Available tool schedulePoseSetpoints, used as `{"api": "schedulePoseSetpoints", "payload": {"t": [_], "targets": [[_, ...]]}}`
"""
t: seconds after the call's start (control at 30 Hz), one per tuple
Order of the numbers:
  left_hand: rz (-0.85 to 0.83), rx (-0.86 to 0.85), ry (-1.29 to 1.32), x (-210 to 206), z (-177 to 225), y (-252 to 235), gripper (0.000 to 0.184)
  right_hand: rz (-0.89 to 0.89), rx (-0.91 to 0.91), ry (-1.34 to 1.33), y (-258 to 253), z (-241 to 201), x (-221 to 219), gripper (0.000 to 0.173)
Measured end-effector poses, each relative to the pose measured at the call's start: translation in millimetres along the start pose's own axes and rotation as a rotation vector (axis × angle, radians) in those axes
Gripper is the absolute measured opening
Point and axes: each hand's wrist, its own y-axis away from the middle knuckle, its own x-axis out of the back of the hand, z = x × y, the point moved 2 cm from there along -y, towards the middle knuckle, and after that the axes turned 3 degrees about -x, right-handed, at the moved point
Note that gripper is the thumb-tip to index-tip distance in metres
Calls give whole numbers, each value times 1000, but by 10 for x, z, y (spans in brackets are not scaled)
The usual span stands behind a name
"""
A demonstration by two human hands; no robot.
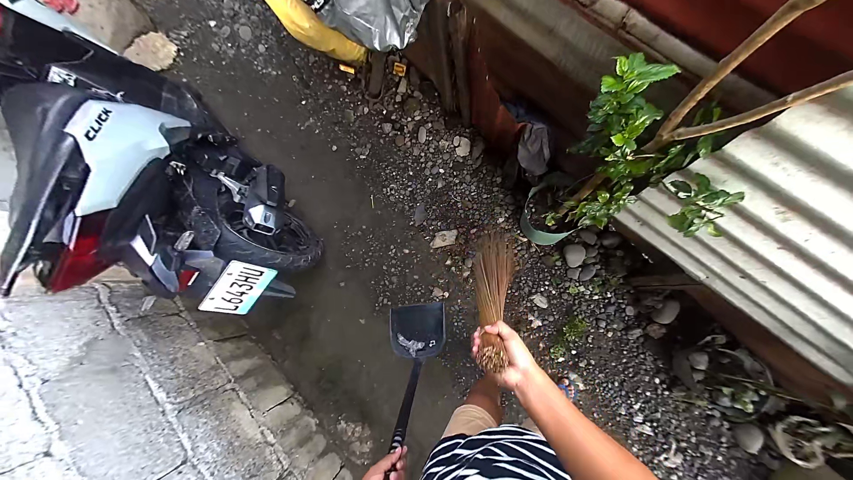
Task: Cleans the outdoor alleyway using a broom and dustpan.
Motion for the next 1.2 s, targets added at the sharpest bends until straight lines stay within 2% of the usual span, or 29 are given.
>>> {"api": "schedulePoseSetpoints", "payload": {"t": [0.07, 0.17, 0.23, 0.3, 0.37, 0.43, 0.53, 0.6, 0.67, 0.73, 0.83, 0.9, 0.97, 1.1, 1.2], "targets": [[-12, 4, 0, -9, 42, -53, 22, -53, -64, -7, 50, 91, 112, 12], [-25, 14, 6, -32, 91, -127, 23, -103, -107, -31, -335, 22, 430, 19], [-21, 13, 1, -28, 96, -139, 23, -42, -101, -57, -627, -30, 550, 20], [-19, 12, -1, -20, 88, -123, 22, 73, -85, -95, -692, 32, 503, 15], [-22, 8, -6, -9, 95, -95, 22, 110, -62, -100, -425, 188, 339, 11], [-21, 6, 1, 28, 67, -62, 22, 59, -64, -19, 82, 390, 259, 14], [-12, 4, 7, 91, 32, -61, 22, -5, -164, 110, 756, 601, 411, 15], [-9, 3, 4, 104, 37, -95, 22, -1, -223, 111, 855, 625, 631, 15], [-5, 5, 9, 114, 44, -137, 22, 19, -229, 137, 683, 564, 879, 17], [-1, 5, 11, 121, 62, -159, 23, 57, -189, 168, 297, 444, 1176, 19], [11, 2, 10, 59, 62, -91, 22, 139, -96, 116, -183, 283, 1486, 13], [17, -4, 14, 42, 46, -38, 22, 200, -58, 47, -135, 268, 1398, 10], [21, -7, 15, 79, 10, -6, 23, 197, -47, -20, 189, 287, 1168, 12], [16, -2, -16, 99, -50, -42, 21, 66, -103, -54, 879, 328, 836, 15], [16, -1, -11, 47, -31, -79, 21, -42, -176, -30, 833, 361, 875, 19]]}}
